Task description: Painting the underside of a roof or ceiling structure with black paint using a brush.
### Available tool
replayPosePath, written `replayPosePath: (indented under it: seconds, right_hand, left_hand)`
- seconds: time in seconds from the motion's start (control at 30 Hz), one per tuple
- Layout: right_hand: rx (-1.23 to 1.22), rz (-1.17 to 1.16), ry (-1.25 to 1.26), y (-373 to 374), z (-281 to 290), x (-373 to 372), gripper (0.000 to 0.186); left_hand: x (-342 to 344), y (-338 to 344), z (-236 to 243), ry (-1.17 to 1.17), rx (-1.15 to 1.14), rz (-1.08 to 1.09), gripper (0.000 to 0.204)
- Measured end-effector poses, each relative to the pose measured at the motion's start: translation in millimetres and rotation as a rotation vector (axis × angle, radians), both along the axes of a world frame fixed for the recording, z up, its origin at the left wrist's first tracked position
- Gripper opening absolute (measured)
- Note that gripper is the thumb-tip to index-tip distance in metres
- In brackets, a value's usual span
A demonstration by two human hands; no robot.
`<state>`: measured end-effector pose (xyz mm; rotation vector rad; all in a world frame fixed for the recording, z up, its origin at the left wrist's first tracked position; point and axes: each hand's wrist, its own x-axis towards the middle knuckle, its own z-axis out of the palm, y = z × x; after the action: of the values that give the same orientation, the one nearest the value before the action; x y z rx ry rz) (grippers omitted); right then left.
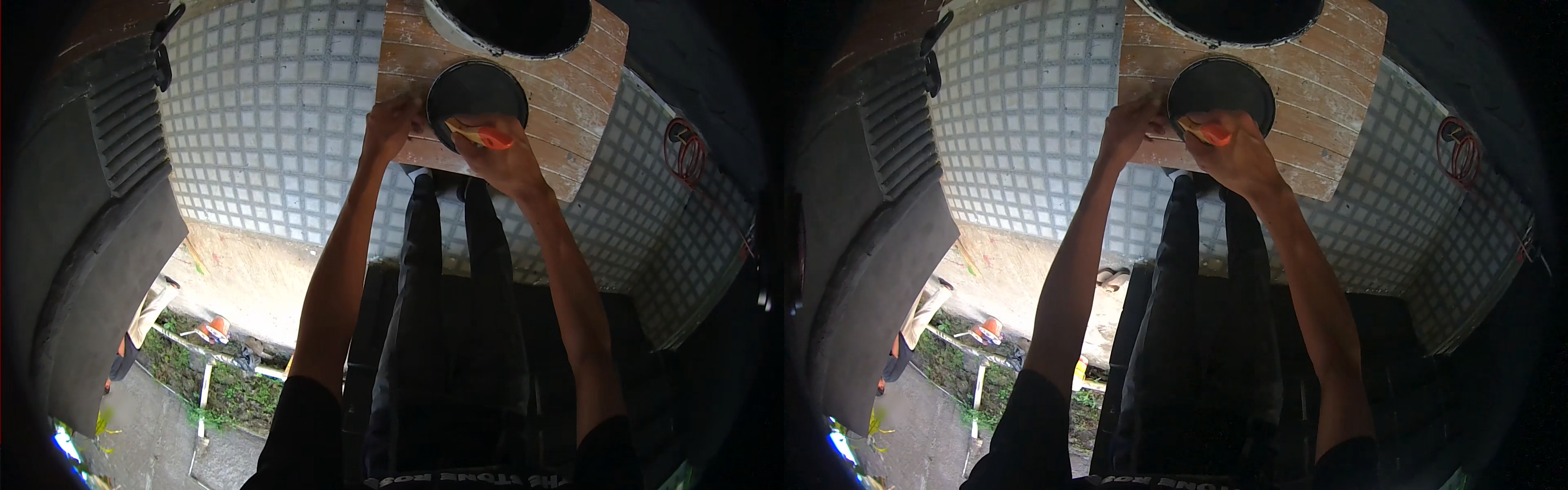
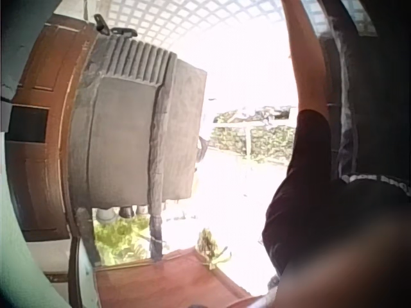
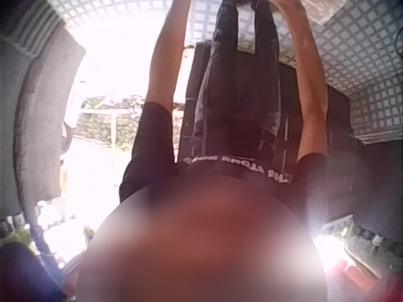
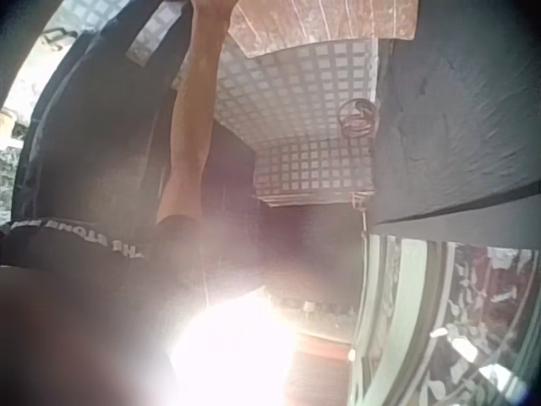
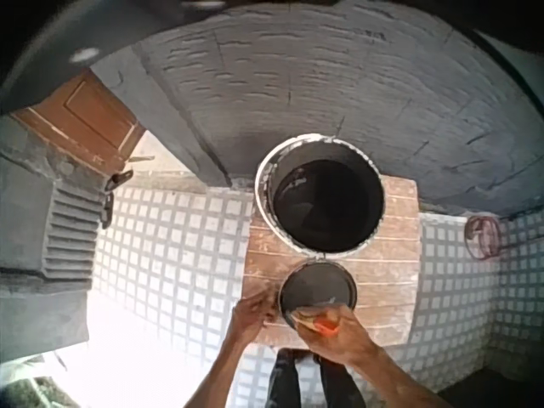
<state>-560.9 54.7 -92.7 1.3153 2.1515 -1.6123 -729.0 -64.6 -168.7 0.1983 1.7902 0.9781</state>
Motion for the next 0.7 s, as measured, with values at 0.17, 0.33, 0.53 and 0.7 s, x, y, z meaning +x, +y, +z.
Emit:
replayPosePath:
  seconds: [0.17, 0.33, 0.53, 0.7]
  right_hand:
    - [0.265, 0.223, 0.059, -8.7, 17.5, -10.2, 0.027]
    - [0.537, 0.415, 0.112, -15.6, 8.4, 4.6, 0.021]
    - [0.573, 0.546, 0.147, -16.7, -2.9, 17.6, 0.022]
    - [0.406, 0.658, 0.005, -17.8, -0.4, 11.7, 0.021]
  left_hand:
    - [0.4, 10.3, -5.3, 0.144, -0.023, -0.11, 0.027]
    - [4.1, 9.0, -5.3, 0.23, -0.041, -0.072, 0.021]
    - [7.3, 13.2, -6.3, 0.215, 0.003, -0.033, 0.02]
    - [3.2, 6.0, -16.2, 0.293, 0.015, -0.091, 0.021]
